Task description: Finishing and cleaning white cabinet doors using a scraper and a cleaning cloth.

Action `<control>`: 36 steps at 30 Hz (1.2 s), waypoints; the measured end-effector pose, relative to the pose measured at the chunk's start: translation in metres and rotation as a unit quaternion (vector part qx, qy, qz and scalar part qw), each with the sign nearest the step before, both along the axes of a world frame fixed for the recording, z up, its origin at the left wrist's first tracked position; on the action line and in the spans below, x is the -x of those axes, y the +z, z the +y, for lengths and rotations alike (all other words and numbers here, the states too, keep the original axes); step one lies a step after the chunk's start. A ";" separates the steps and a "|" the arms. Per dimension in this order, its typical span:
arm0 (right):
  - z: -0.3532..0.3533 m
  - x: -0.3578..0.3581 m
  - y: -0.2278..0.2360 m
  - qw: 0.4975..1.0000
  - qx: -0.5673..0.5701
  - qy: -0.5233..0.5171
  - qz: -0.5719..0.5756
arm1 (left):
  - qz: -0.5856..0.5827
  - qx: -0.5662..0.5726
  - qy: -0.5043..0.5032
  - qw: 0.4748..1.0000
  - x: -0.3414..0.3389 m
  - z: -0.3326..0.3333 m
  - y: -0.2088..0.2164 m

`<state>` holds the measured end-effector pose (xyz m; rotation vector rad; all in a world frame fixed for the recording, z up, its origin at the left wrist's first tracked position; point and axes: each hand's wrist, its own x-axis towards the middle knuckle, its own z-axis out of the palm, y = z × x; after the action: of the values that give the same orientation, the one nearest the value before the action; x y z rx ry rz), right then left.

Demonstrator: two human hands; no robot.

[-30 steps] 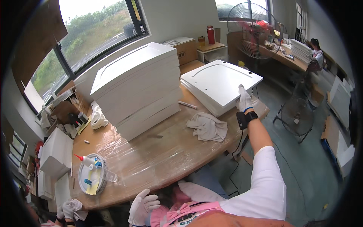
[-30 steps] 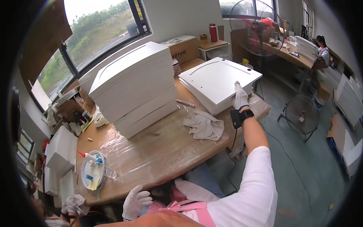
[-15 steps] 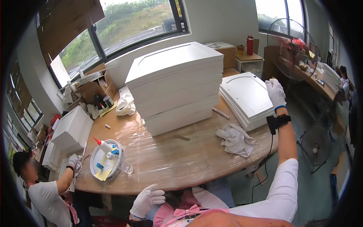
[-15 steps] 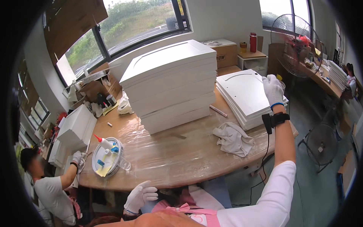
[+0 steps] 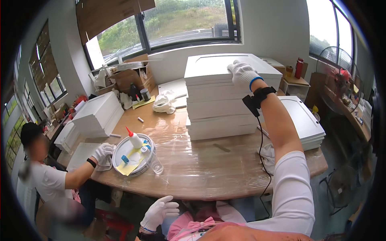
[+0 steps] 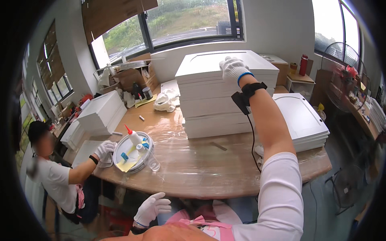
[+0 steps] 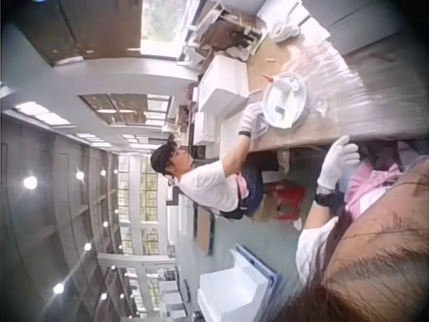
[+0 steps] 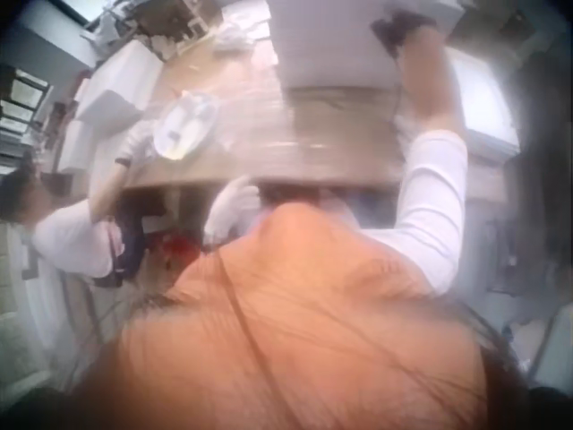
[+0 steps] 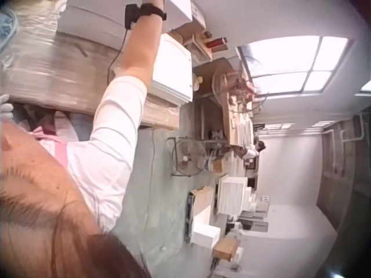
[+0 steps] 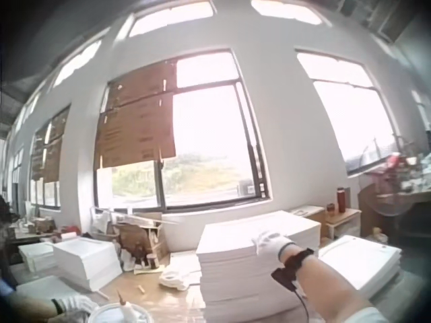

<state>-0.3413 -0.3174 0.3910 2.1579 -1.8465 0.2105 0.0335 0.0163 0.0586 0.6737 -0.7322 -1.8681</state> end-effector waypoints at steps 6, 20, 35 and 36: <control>0.054 -0.004 -0.008 0.996 0.061 -0.009 0.060 | 0.025 -0.015 0.054 0.998 -0.009 0.006 0.003; 0.304 0.024 -0.144 0.917 0.289 0.248 0.115 | -0.138 0.247 -0.007 0.959 0.108 -0.010 0.154; 0.287 0.096 -0.248 0.952 -0.028 0.248 -0.178 | 0.006 -0.117 0.012 0.993 0.030 0.048 -0.066; 0.272 0.114 -0.256 0.965 0.019 0.194 -0.176 | 0.007 -0.129 0.004 0.992 0.034 0.047 -0.068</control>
<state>-0.4549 -0.0449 0.1352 2.5686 -1.5353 0.7509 -0.0007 0.0635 -0.0095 0.8248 -0.4821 -1.9773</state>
